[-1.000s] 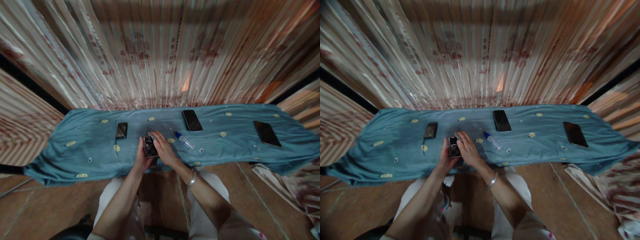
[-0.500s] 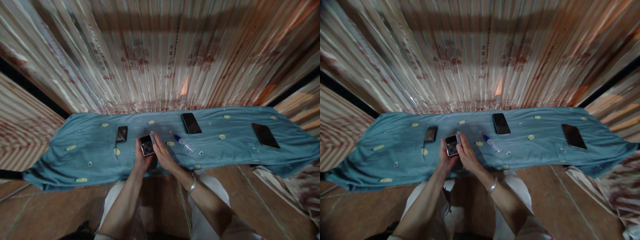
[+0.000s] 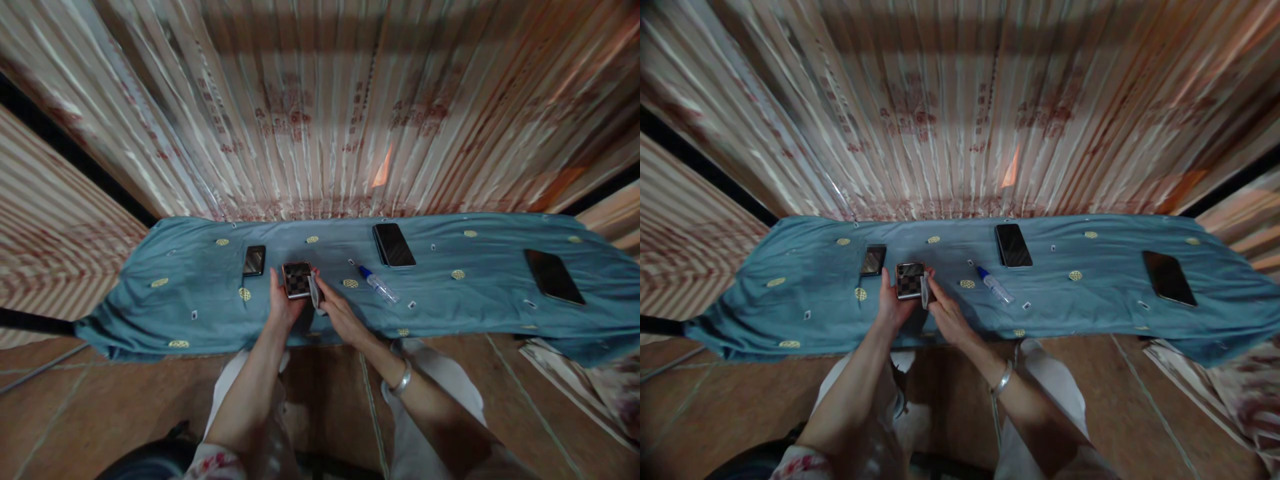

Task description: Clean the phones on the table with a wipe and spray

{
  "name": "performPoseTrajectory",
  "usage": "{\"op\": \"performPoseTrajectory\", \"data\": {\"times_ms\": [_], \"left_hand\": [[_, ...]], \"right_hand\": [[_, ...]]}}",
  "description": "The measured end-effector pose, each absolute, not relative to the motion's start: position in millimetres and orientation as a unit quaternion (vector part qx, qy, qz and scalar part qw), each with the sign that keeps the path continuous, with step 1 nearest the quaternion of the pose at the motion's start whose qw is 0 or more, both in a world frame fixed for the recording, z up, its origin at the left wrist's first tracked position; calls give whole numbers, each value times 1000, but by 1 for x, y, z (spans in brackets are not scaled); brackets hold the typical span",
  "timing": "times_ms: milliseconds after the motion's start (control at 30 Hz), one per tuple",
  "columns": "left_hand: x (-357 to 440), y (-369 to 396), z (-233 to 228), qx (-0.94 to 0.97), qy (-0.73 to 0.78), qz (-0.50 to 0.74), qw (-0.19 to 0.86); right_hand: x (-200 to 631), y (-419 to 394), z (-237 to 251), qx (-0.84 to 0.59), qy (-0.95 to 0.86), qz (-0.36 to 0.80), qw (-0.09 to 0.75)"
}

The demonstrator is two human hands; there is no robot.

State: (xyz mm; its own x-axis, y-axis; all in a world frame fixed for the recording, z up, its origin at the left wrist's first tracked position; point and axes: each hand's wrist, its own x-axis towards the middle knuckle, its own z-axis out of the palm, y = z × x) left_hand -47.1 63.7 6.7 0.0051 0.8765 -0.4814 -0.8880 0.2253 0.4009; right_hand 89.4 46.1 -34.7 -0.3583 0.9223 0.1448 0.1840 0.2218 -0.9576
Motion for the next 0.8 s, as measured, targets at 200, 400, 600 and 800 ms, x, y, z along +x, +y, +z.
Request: {"op": "performPoseTrajectory", "data": {"times_ms": [200,400,600,800], "left_hand": [[-42,63,7,-18,333,609,719],[-38,63,5,-22,322,607,726],[-32,62,3,-13,337,601,724],[-34,62,-1,-20,363,597,715]], "right_hand": [[96,61,-46,-412,-673,447,422],[101,61,-35,-450,-710,387,379],[103,59,-32,-435,-794,252,342],[98,55,-32,-422,-823,172,339]]}}
